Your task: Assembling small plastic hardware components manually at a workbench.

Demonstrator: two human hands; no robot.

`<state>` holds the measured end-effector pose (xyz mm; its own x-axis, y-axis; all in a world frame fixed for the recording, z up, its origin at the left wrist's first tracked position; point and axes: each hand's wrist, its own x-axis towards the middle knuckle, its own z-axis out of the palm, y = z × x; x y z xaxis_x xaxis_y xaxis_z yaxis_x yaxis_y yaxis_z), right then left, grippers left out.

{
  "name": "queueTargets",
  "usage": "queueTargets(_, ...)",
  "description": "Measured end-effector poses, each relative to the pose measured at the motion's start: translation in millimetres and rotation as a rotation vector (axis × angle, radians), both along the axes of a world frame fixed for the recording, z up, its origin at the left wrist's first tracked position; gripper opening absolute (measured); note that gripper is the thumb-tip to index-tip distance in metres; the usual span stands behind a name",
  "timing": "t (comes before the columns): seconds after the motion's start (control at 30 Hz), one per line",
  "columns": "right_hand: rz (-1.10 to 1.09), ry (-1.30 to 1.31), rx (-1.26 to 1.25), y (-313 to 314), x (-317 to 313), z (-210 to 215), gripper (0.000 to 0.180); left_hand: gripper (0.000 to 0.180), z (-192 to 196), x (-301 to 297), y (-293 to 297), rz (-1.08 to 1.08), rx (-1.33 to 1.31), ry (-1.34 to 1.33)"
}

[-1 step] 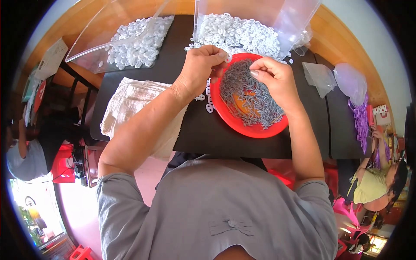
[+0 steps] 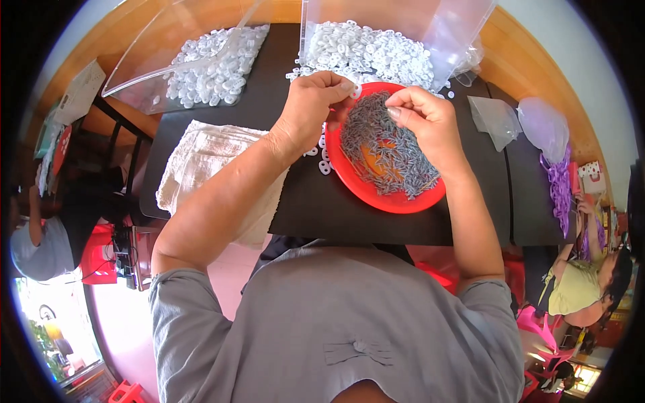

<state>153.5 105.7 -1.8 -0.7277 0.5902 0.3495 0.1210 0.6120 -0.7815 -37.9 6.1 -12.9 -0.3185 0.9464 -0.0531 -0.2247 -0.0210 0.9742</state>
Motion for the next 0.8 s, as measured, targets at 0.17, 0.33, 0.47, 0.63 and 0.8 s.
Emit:
queueTargets(0.17,0.017,0.193,-0.318,-24.9,-5.5,22.2,0.005,0.017,8.8,15.7,-9.2,-0.099,-0.042,-0.171)
queueTargets(0.33,-0.092,0.257,-0.229,-23.6,-4.7,20.4,0.007,0.024,7.7,34.2,-4.7,-0.113,0.067,0.456)
queueTargets(0.47,-0.037,0.316,-0.332,-24.2,-5.1,21.0,0.009,0.021,21.7,21.9,1.0,-0.248,-0.007,-0.097)
queueTargets(0.63,-0.047,0.387,-0.321,-26.5,-7.6,18.5,0.010,0.019,29.6,18.7,4.1,-0.328,0.024,-0.185)
queueTargets(0.8,-0.007,0.431,-0.347,-26.3,-9.2,14.1,0.011,0.015,17.6,16.3,7.9,-0.339,0.021,-0.293)
